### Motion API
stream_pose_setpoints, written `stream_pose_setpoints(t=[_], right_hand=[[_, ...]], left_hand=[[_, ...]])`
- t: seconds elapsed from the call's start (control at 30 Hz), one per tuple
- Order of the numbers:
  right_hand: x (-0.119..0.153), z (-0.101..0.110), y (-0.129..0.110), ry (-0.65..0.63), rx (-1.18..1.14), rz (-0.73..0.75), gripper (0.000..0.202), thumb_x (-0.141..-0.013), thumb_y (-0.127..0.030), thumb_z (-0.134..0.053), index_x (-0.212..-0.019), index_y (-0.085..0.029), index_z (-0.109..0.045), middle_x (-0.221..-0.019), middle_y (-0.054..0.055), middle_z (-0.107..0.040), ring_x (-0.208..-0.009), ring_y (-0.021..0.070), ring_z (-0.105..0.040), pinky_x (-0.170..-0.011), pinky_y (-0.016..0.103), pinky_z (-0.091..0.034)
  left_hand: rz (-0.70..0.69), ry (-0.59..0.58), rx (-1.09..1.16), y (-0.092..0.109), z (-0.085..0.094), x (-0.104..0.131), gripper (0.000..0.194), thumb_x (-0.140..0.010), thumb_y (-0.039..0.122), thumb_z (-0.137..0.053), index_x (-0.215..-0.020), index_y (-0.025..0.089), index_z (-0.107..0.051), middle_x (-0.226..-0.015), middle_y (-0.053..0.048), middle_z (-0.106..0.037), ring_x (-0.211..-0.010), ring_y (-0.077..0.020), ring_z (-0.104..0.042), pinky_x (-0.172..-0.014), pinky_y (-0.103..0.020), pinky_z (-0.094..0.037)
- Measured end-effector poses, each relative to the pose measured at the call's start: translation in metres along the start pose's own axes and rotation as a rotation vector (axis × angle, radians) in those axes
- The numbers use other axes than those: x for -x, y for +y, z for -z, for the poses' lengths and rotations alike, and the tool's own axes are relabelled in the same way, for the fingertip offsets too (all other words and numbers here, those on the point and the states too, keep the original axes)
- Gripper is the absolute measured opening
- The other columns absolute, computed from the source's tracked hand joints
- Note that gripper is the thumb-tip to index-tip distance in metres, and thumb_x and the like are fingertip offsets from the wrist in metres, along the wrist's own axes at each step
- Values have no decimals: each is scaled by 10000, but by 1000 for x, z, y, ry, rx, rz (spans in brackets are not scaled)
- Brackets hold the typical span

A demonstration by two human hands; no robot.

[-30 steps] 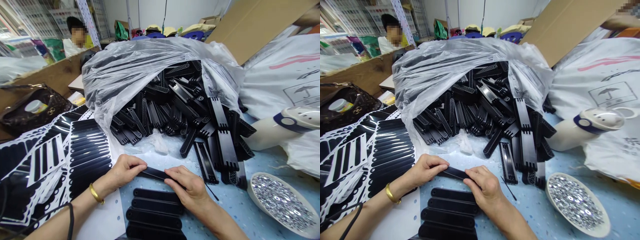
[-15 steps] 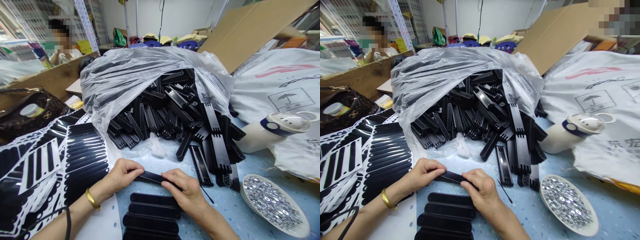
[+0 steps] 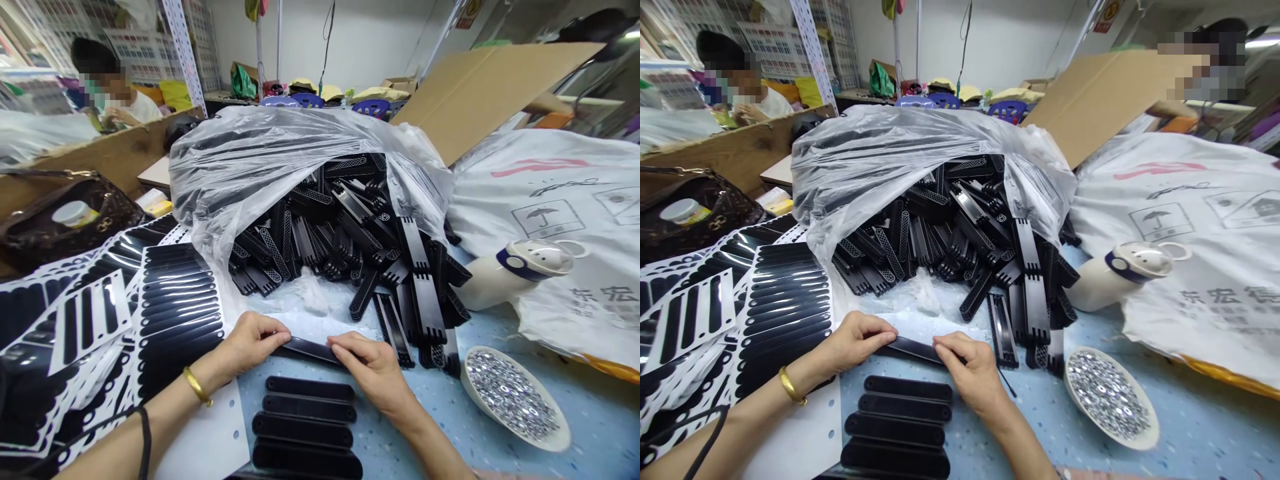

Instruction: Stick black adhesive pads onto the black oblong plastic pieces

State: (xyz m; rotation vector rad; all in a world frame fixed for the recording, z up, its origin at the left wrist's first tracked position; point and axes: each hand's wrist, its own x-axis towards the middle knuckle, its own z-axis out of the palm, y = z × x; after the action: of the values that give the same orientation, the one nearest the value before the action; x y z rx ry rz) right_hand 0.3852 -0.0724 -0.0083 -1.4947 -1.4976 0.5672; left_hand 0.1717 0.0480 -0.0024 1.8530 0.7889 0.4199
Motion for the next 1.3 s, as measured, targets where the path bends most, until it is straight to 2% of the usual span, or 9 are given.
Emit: stream_pose_setpoints(t=[0.27,0.33,0.43,0.6,0.77,0.97,1.03,1.17,1.3], right_hand=[[12,34,-23,421,-4,-237,248,-841,-407,-657,-957,-218,-767,-776,57,-777,-692,201,-731,-639,315,-620],[18,32,-23,389,7,-273,297,-827,-462,-651,-884,-194,-766,-711,66,-761,-620,202,-717,-555,299,-599],[22,15,-15,287,48,-311,381,-798,-533,-633,-741,-173,-748,-613,72,-725,-508,200,-675,-440,281,-538],[16,-8,-1,248,134,-317,348,-666,-532,-717,-657,-184,-728,-502,25,-637,-436,155,-570,-423,259,-456],[5,-4,2,127,182,-313,335,-670,-464,-698,-460,-216,-617,-386,-17,-520,-409,132,-500,-407,240,-345],[-1,-5,9,96,183,-319,532,-748,-569,-619,-384,-220,-447,-329,-37,-426,-348,103,-454,-394,228,-322],[0,-3,10,110,168,-336,552,-785,-622,-565,-419,-216,-486,-344,-21,-470,-343,115,-481,-388,231,-347],[2,6,8,147,139,-364,613,-864,-677,-410,-645,-168,-673,-508,55,-647,-411,170,-591,-406,268,-448],[-2,4,-1,148,179,-302,420,-723,-601,-659,-661,-190,-716,-616,58,-698,-567,194,-641,-535,287,-498]], left_hand=[[0,11,-65,-6,-1,-1,288,-818,338,-552,-745,161,-767,-638,-21,-688,-611,-149,-570,-586,-226,-388],[-16,16,-87,-6,-1,-1,293,-817,340,-548,-747,162,-769,-630,-17,-681,-607,-148,-558,-582,-227,-379],[-29,16,-105,-5,0,-1,291,-813,335,-546,-739,166,-771,-607,-7,-667,-597,-143,-540,-561,-223,-359],[-38,4,-122,-7,0,-2,295,-821,333,-543,-760,164,-777,-612,-7,-671,-603,-143,-548,-572,-226,-368],[-75,-21,-127,-9,-1,-3,283,-835,304,-533,-780,160,-770,-683,-30,-714,-647,-159,-599,-619,-238,-403],[-94,-14,-145,-11,-2,-2,278,-841,292,-533,-773,152,-764,-675,-30,-709,-637,-154,-599,-618,-237,-401],[-96,-7,-147,-11,-2,-2,278,-842,294,-534,-769,153,-763,-668,-27,-706,-633,-151,-597,-615,-235,-399],[-106,8,-148,-12,-2,-1,276,-846,296,-538,-775,160,-767,-688,-30,-721,-652,-156,-613,-629,-237,-405],[-113,10,-154,-11,-2,-2,265,-841,282,-544,-787,158,-772,-689,-33,-727,-644,-156,-614,-623,-239,-402]])
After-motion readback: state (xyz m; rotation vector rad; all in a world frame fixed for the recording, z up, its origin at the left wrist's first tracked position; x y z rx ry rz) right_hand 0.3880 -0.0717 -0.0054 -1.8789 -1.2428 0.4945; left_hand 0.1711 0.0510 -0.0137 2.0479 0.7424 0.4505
